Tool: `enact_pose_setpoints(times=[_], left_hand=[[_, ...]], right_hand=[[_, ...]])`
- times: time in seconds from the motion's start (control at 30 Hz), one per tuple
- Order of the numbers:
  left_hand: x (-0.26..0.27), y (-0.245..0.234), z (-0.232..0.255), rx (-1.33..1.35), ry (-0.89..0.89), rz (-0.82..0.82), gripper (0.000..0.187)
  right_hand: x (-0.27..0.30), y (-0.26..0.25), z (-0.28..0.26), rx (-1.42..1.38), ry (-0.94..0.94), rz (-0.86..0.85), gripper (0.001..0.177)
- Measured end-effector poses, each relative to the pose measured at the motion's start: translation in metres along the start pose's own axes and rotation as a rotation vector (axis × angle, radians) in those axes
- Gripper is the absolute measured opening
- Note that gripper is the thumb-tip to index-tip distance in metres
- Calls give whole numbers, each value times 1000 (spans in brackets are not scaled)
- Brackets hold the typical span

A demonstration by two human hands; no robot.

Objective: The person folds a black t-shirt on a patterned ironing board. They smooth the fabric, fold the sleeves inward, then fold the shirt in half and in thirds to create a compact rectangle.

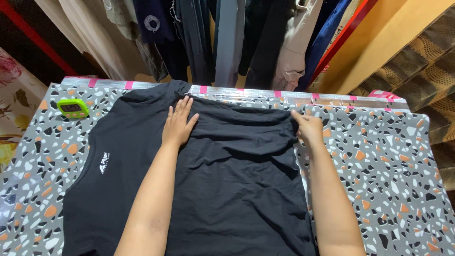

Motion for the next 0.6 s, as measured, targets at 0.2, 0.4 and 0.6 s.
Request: enact_pose_setpoints(times=[0.2, 0.4, 0.6], left_hand=[[1, -1, 0, 10, -1, 1, 66], [4, -11, 4, 84, 5, 51, 65], [-5, 4, -1, -67, -64, -36, 67]], right_hand=[[87, -9, -136, -278, -318, 82, 19], [51, -23, -101, -455, -309, 158, 17], [41, -5, -59, 174, -371, 152, 36]])
Point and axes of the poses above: each hand's wrist, its own x-axis away from the middle knuckle, its own y-axis out of the palm, z = x × y, the point moved 9 cm from there along -x, towards the middle knuckle, and after that the axes turned 2 degrees about -y, right-handed, at the moved point
